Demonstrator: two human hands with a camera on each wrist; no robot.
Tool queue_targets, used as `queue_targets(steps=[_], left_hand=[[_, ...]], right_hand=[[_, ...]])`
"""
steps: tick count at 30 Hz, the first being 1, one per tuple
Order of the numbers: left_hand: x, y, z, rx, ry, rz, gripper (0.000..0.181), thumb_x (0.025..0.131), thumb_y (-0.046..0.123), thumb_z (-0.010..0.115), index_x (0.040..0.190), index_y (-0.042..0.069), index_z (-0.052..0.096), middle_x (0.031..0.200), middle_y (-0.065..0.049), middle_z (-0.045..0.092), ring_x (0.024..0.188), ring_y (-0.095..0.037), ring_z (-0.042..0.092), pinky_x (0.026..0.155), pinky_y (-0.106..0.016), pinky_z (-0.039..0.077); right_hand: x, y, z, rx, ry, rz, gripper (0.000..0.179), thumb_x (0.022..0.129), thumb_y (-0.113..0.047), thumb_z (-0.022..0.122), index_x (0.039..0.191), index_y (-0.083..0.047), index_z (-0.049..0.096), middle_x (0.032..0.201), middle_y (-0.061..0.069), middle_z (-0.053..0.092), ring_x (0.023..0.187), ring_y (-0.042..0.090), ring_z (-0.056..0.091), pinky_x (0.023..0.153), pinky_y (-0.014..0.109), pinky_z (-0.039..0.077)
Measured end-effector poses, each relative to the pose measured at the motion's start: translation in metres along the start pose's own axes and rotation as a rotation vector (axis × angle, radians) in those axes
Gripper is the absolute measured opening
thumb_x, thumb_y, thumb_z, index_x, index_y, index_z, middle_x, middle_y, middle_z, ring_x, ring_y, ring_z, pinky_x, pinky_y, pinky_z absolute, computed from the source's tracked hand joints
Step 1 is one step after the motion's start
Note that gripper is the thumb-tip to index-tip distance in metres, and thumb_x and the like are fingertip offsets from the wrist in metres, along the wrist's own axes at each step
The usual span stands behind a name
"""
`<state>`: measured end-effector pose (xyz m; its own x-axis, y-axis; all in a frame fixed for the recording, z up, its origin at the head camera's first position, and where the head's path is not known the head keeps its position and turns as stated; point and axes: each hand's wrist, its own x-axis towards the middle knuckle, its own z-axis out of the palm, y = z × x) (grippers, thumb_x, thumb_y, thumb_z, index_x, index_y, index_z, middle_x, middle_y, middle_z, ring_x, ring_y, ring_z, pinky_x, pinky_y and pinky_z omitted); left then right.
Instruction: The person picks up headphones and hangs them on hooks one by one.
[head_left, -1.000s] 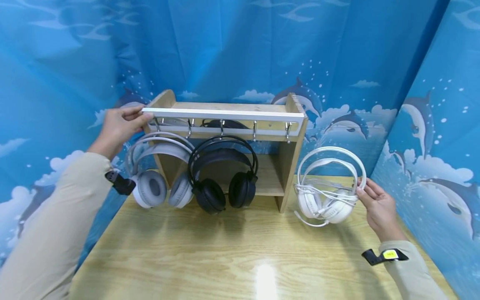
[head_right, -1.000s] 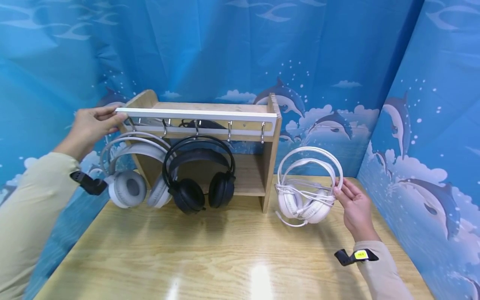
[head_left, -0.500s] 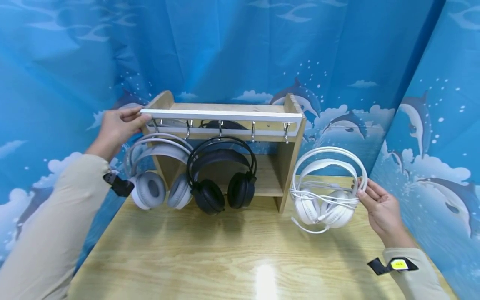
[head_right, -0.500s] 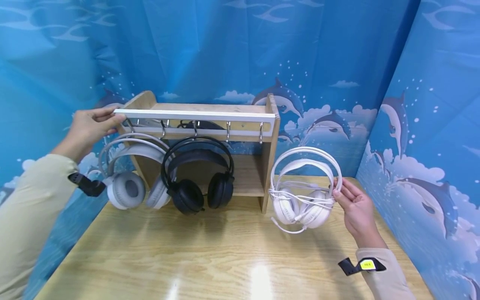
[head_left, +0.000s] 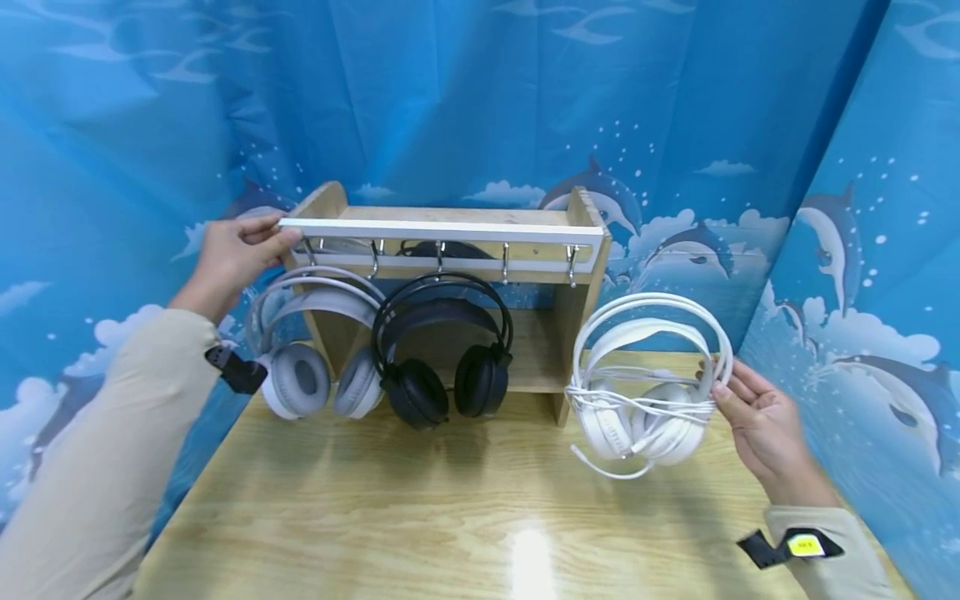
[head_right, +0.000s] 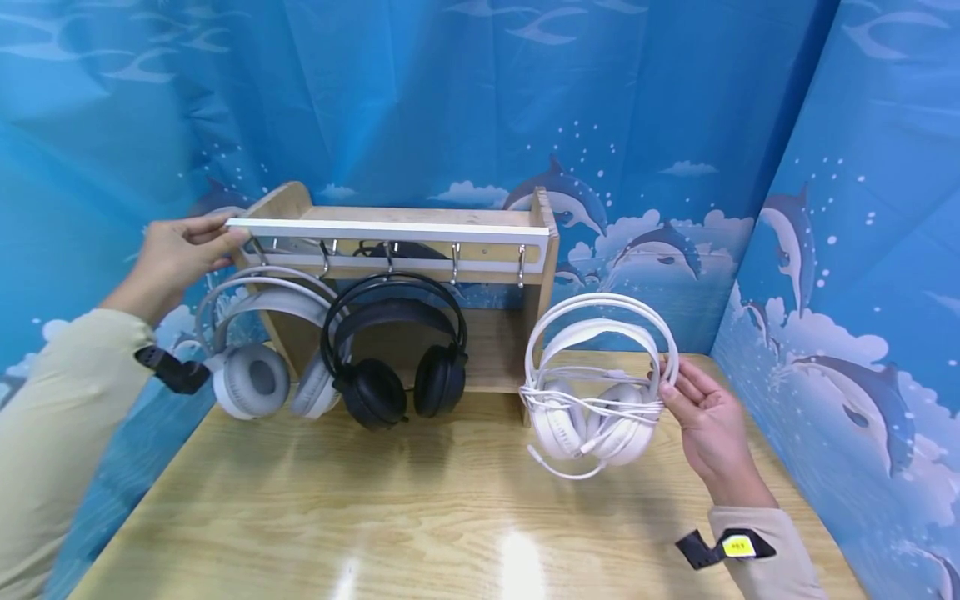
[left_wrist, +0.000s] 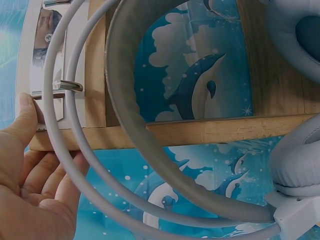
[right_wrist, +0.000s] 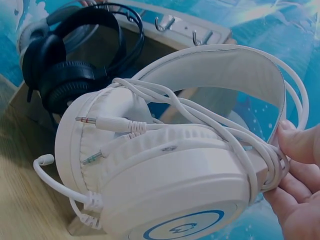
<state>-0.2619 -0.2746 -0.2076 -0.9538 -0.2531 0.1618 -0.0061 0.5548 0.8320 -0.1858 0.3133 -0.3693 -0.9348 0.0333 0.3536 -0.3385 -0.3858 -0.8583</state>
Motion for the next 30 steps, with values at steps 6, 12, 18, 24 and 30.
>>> queue_targets(steps=[6,12,18,24,30], left_hand=[[0.001,-0.002,0.000,0.003,0.005,0.002,0.076,0.086,0.057,0.056,0.147,0.015,0.039,0.143,-0.017,0.048,0.125,-0.028,0.053,0.101,-0.039,0.050],[0.003,-0.003,0.000,0.002,0.002,0.008,0.077,0.085,0.058,0.056,0.147,0.016,0.039,0.143,-0.017,0.048,0.125,-0.028,0.052,0.102,-0.039,0.049],[0.001,-0.002,0.001,-0.001,-0.003,0.005,0.077,0.085,0.058,0.056,0.148,0.017,0.038,0.144,-0.016,0.047,0.126,-0.028,0.052,0.102,-0.039,0.049],[0.000,-0.001,0.001,-0.002,0.005,0.004,0.078,0.084,0.059,0.056,0.147,0.017,0.039,0.143,-0.016,0.048,0.124,-0.026,0.054,0.102,-0.039,0.049],[0.004,-0.002,0.001,-0.012,0.003,-0.004,0.078,0.084,0.059,0.056,0.147,0.017,0.039,0.143,-0.016,0.048,0.123,-0.024,0.055,0.101,-0.038,0.050]], right_hand=[[0.001,-0.002,0.012,0.089,-0.098,-0.021,0.042,0.094,0.016,0.045,0.125,-0.006,0.062,0.114,0.006,0.069,0.105,0.013,0.066,0.090,0.019,0.054],[0.002,0.000,0.025,0.104,-0.153,-0.028,0.041,0.095,0.017,0.041,0.127,-0.001,0.059,0.116,0.009,0.068,0.107,0.015,0.065,0.091,0.021,0.054],[0.004,0.004,0.040,0.164,-0.215,-0.019,0.042,0.096,0.017,0.037,0.129,0.001,0.057,0.120,0.011,0.066,0.111,0.017,0.063,0.094,0.022,0.052],[0.005,0.009,0.053,0.202,-0.239,0.007,0.041,0.096,0.016,0.038,0.128,-0.001,0.058,0.118,0.012,0.067,0.109,0.018,0.064,0.093,0.022,0.053],[0.008,0.015,0.064,0.212,-0.235,0.039,0.041,0.097,0.015,0.039,0.126,-0.004,0.060,0.118,0.011,0.067,0.108,0.019,0.065,0.093,0.023,0.053]])
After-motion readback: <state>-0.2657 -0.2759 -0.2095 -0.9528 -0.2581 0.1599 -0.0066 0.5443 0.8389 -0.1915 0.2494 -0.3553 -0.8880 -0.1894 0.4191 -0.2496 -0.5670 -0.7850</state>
